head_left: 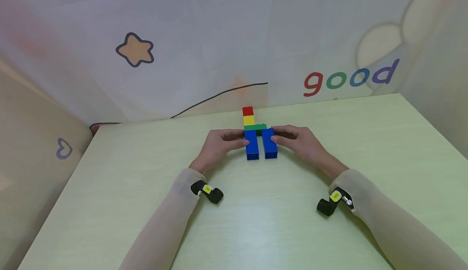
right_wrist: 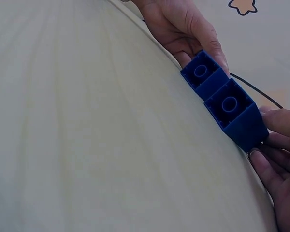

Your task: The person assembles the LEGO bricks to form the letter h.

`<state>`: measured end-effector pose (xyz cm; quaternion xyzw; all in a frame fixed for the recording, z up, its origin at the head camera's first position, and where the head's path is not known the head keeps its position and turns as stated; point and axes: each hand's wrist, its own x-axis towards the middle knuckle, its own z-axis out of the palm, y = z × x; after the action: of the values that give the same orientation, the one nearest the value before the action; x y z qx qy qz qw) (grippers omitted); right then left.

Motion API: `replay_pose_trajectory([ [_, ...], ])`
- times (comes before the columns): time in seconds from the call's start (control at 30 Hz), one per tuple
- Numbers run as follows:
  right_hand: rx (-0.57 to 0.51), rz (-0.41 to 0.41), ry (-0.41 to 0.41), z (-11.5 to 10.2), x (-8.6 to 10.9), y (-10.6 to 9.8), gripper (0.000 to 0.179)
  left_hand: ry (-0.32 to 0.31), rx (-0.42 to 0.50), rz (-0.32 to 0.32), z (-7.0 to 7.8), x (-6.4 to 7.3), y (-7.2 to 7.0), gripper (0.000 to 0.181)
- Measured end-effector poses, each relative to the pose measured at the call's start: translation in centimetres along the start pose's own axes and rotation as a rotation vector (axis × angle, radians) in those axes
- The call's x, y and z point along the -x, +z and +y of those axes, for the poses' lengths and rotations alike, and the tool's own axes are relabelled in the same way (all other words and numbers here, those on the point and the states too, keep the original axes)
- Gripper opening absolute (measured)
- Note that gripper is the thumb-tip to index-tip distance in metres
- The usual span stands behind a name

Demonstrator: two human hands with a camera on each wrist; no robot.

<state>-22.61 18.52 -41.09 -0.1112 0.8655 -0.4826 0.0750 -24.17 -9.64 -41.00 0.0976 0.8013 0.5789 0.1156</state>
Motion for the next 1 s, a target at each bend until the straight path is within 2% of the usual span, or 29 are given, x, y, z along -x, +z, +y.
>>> replay_pose_trajectory([
  [0.57,0.015,0.023,0.021,0.9,0.8,-0.3,0.058,0.016,0.011,-0.004,-0.4,-0.2,1.0,0.042],
  [0.8,-0.005,0.030,0.005,1.0,0.4,-0.1,0.057,0.001,0.000,-0.005,-0.2,-0.1,0.5,0.045],
  [0.9,-0.029,0.027,0.017,0.8,0.3,0.1,0.056,-0.024,0.030,-0.004,-0.1,-0.1,0.2,0.047],
  [1.0,-0.042,0.009,0.056,0.5,0.5,-0.2,0.057,-0.017,0.016,0.026,0.2,0.0,-0.2,0.049],
])
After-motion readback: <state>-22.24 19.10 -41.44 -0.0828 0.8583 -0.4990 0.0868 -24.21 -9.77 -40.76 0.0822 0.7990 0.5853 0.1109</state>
